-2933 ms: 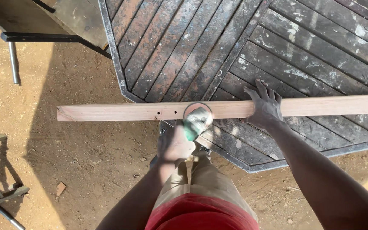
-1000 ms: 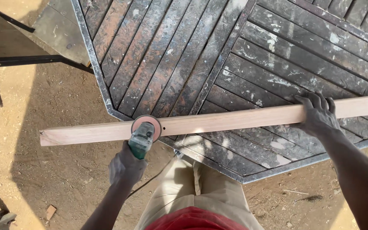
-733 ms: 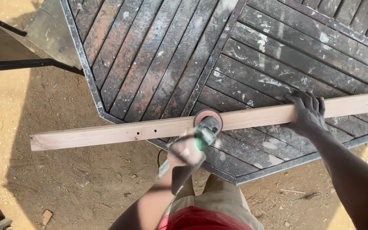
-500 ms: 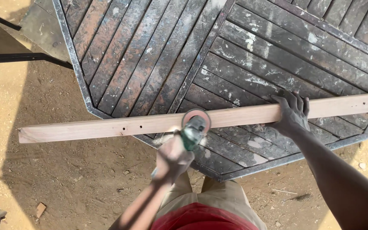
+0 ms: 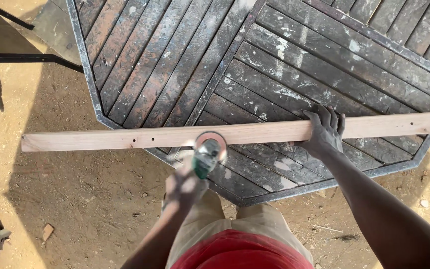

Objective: Sanding a wooden plank using an angle grinder with a sanding disc attachment

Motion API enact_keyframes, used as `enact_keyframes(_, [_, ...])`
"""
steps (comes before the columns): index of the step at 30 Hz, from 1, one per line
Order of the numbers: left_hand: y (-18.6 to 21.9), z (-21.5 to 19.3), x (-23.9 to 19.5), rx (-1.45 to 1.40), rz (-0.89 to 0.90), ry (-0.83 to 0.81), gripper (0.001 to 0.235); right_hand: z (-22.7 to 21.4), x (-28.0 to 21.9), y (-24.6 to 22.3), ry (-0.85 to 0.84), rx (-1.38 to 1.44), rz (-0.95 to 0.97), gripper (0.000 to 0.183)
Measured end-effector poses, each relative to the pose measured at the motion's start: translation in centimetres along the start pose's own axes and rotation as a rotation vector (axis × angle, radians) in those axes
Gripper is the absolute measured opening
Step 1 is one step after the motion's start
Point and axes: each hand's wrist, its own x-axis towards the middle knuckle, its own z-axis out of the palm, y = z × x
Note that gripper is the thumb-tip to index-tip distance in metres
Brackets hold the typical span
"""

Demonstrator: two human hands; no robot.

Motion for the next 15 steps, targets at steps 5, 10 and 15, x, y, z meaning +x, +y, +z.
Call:
enact_keyframes(5, [2.4, 11.9, 2.4, 0.0, 0.725, 0.8, 0.069, 0.3, 0.4, 1.3, -0.056, -0.016, -0.018, 0.107])
enact_keyframes(10, [0.2, 3.8, 0.1, 0.079, 0.315, 0.335, 0.059, -2.3, 1.0, 5.6, -0.158, -0.081, -0.123, 0.107])
enact_keyframes(15, [-7.2, 0.6, 2.5, -0.035, -0.149, 0.083, 0.065, -3.2, 1.8, 14.9, -0.087, -0.183, -0.043, 0.11])
